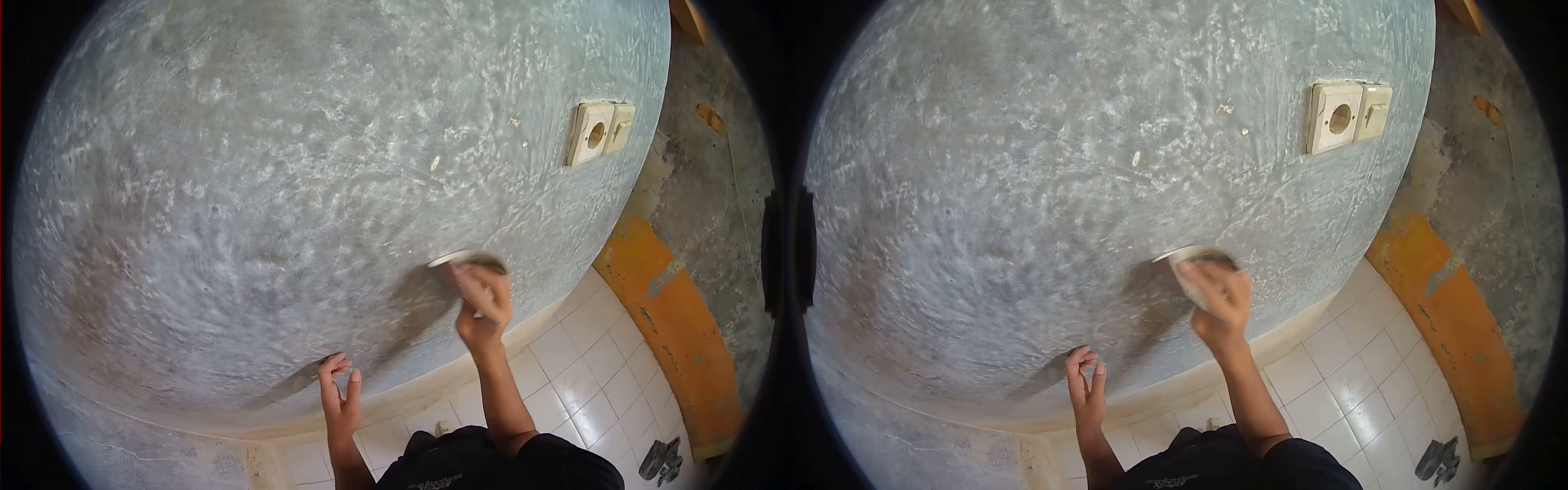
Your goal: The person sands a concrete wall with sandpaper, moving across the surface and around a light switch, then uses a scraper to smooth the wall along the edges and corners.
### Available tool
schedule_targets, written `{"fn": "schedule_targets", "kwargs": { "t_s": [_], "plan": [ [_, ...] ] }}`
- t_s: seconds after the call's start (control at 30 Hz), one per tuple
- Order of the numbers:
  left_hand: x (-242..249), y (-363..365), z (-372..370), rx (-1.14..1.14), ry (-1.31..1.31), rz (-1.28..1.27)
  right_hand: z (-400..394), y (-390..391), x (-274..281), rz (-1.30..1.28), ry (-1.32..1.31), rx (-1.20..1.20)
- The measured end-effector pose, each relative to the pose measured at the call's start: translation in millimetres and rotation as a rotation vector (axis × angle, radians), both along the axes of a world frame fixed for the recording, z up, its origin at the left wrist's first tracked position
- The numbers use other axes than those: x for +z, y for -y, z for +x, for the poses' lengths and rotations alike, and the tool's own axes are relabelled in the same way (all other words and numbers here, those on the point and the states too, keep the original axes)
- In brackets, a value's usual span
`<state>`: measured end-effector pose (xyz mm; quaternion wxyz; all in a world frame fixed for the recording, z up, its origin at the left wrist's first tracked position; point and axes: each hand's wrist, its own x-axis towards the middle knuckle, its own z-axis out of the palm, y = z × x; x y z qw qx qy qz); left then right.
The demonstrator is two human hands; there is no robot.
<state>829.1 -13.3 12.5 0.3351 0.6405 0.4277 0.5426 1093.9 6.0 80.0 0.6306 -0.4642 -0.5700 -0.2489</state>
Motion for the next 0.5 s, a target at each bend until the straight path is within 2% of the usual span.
{"fn": "schedule_targets", "kwargs": {
  "t_s": [0.03, 0.1, 0.2, 0.3, 0.33, 0.43, 0.47, 0.5],
  "plan": [
    [-0.1, -0.5, -0.3, -0.007, 0.01, -0.001, 3.1, -7.3, -7.5, 0.109, -0.323, 0.057],
    [-1.8, -0.2, -1.2, -0.012, 0.021, -0.003, 9.2, -3.9, -16.2, 0.035, -0.636, 0.105],
    [-4.1, -2.4, -4.8, -0.013, 0.016, -0.006, 17.3, 5.0, -11.0, -0.021, 0.04, 0.007],
    [-5.9, -2.4, -3.6, -0.013, 0.022, -0.015, 31.7, 3.2, -33.8, -0.046, -0.574, 0.144],
    [-5.6, -3.1, -4.2, -0.015, 0.021, -0.009, 34.2, 3.9, -22.5, -0.007, -0.545, 0.083],
    [-5.3, -1.7, -3.1, -0.005, 0.0, 0.007, 30.9, 4.5, -33.7, 0.005, -0.028, 0.094],
    [-4.4, -1.8, -2.6, -0.006, -0.011, 0.013, 30.7, 9.0, -35.1, -0.1, 0.121, 0.015],
    [-3.7, -2.3, -2.2, -0.007, -0.021, 0.02, 32.9, 10.1, -40.3, -0.098, -0.094, 0.04]
  ]
}}
